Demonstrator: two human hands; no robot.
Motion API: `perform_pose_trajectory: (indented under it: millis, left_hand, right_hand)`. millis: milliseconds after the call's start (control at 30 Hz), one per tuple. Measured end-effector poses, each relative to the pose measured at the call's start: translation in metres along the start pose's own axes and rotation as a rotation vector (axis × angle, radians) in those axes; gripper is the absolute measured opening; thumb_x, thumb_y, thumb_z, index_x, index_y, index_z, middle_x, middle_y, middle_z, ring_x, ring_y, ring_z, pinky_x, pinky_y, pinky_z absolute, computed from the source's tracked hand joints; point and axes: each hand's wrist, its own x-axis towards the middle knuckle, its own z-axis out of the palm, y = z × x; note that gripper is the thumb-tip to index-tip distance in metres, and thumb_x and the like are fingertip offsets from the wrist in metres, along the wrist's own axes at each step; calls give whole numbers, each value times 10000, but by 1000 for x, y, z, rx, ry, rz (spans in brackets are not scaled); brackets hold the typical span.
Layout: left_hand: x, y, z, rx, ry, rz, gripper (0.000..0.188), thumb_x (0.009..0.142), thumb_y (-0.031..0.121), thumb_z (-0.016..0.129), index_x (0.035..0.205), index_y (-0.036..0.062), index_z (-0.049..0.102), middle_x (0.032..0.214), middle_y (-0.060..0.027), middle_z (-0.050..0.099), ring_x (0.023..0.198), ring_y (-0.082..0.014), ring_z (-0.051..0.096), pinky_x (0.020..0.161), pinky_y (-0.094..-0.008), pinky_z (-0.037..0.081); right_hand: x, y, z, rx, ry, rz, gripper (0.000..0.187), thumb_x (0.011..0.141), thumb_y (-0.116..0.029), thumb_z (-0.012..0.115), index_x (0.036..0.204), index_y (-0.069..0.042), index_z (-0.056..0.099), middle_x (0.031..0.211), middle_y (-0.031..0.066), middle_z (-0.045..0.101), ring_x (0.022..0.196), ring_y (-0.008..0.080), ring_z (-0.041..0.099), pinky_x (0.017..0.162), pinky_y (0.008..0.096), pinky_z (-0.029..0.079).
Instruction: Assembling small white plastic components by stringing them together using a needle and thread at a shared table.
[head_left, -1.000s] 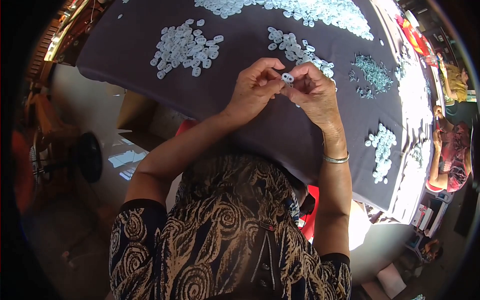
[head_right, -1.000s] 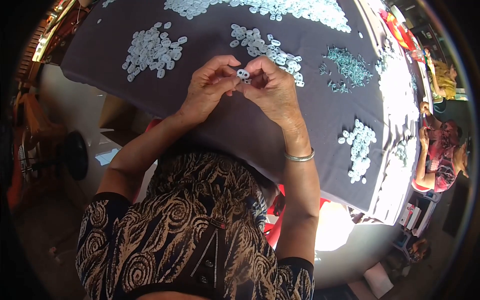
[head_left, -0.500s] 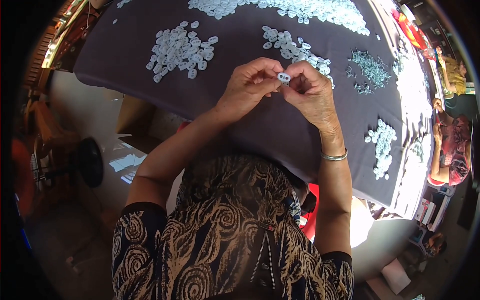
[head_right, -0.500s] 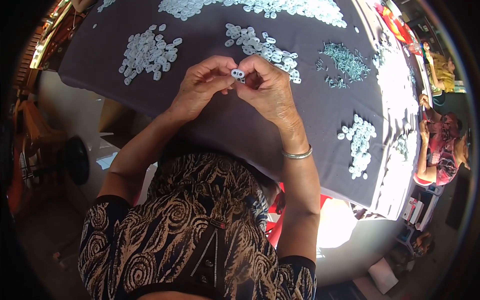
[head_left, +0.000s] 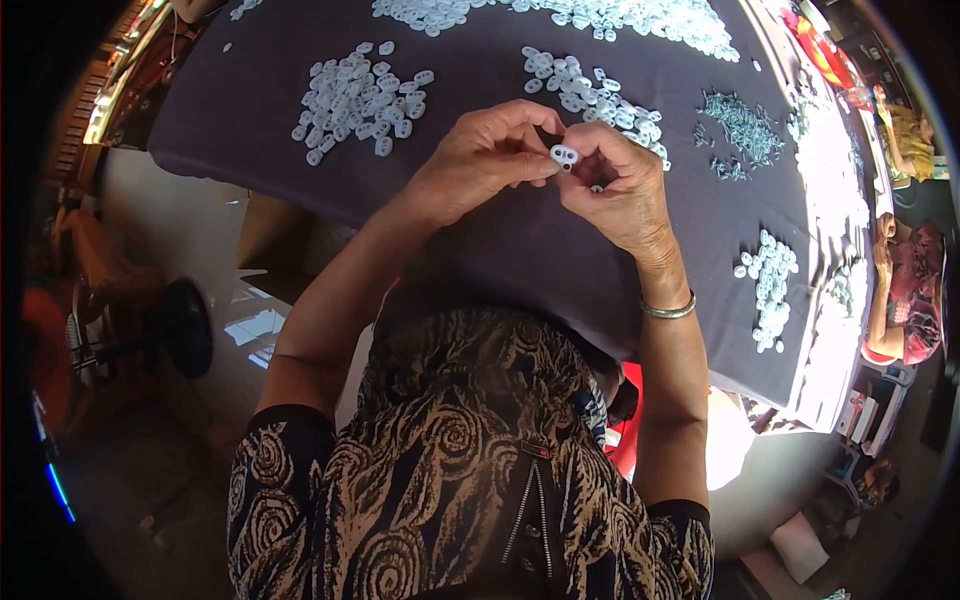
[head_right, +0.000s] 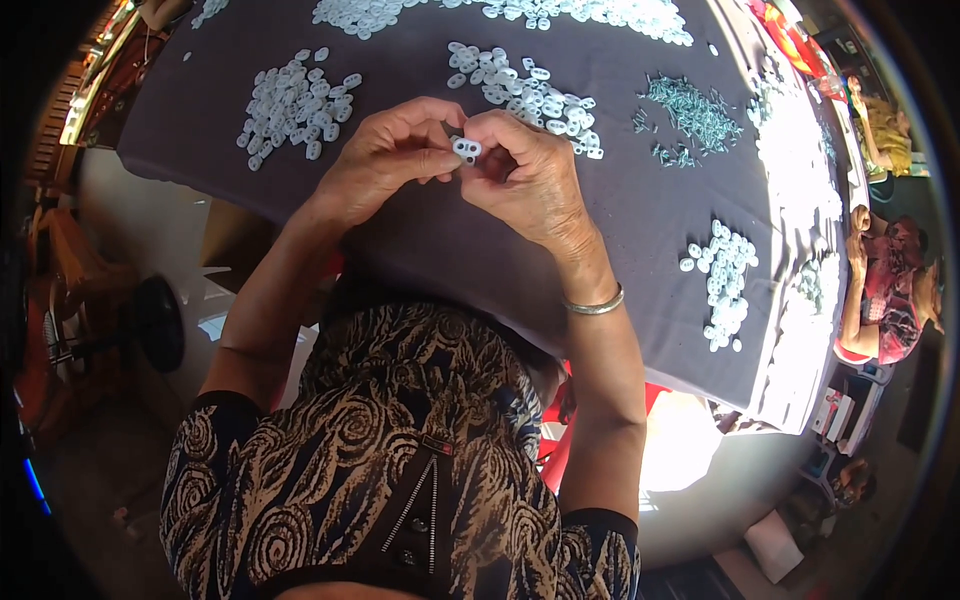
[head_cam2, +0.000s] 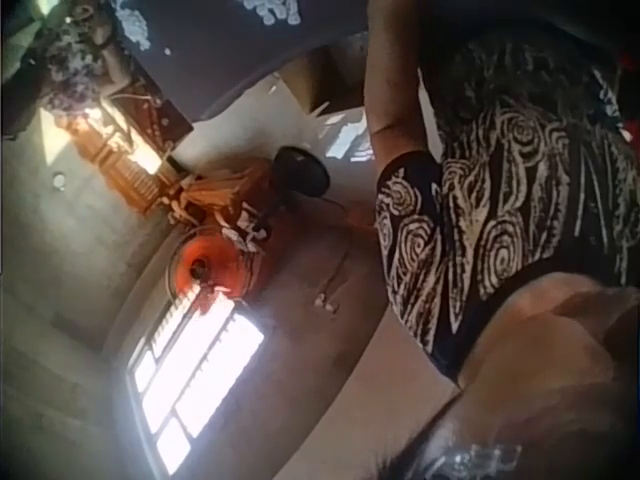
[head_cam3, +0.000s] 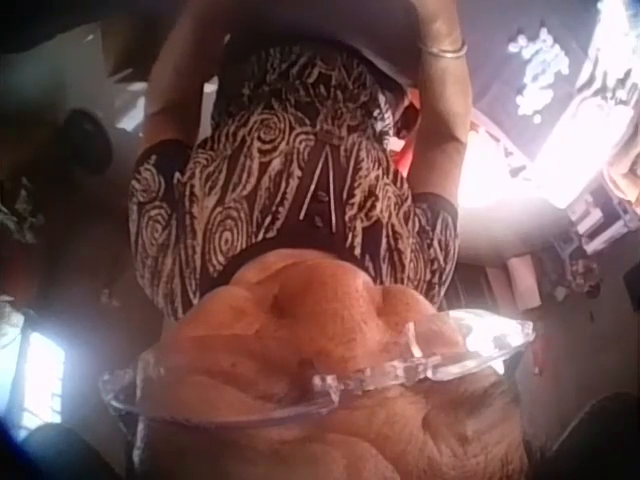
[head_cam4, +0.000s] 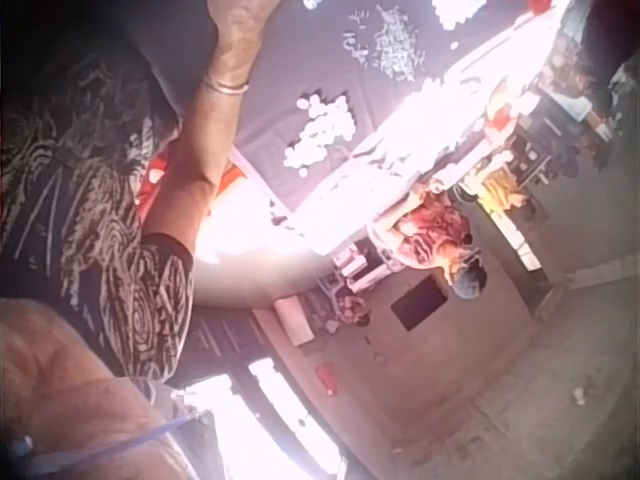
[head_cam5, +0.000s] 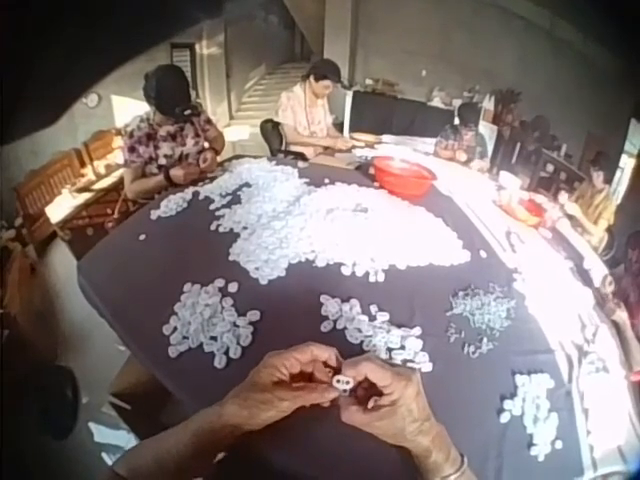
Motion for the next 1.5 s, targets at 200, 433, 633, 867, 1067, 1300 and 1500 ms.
perform_pose_trajectory:
  millis: [200,433,633,867,1067,1300,1500]
  left_hand:
    - [0,2,0,-78,-19,-34,234,881,55,606,1112,44,571,764,-3,582,691,-77,549,625,-225,443]
    - [1,1,-2,-110,-67,-36,229,891,47,593,1118,40,566,775,-10,585,693,-84,559,624,-227,463]
    - [2,3,4,-211,-10,-75,224,874,75,625,1088,19,586,774,-13,602,697,-90,582,639,-236,499]
    - [2,1,4,-72,32,18,244,888,109,625,1113,25,579,797,-14,618,694,-73,561,612,-213,465]
    - [2,-6,7,-18,106,43,319,870,77,644,1173,53,549,778,11,597,657,-51,507,590,-201,410]
    - [1,-5,6,69,112,44,311,865,63,641,1166,55,563,794,20,596,672,-41,504,592,-199,417]
    - [1,-7,6,56,70,51,301,842,-5,572,1133,63,612,757,33,552,675,-46,479,598,-197,400]
  right_hand:
    - [-1,0,3,68,54,-49,241,716,111,645,882,-55,592,775,-67,546,644,-28,455,516,143,365]
    - [1,-8,2,-6,74,-115,270,679,119,637,873,-62,585,725,-74,496,546,-36,362,467,150,290]
    - [1,-6,5,-19,121,-175,269,668,114,647,858,-64,577,693,-72,465,515,-28,332,457,152,271]
    - [2,-6,8,-70,172,-203,257,666,99,664,842,-64,571,676,-60,487,497,-21,359,449,157,292]
    - [2,-7,7,-183,134,-214,311,654,49,700,908,-81,577,701,-1,539,465,33,440,440,195,378]
    - [1,-8,-1,-312,79,-228,327,695,-81,769,949,-62,565,811,50,588,541,147,545,498,291,470]
    - [-1,-10,4,-419,-120,-197,230,805,-156,696,910,-30,533,837,125,593,712,327,607,608,381,503]
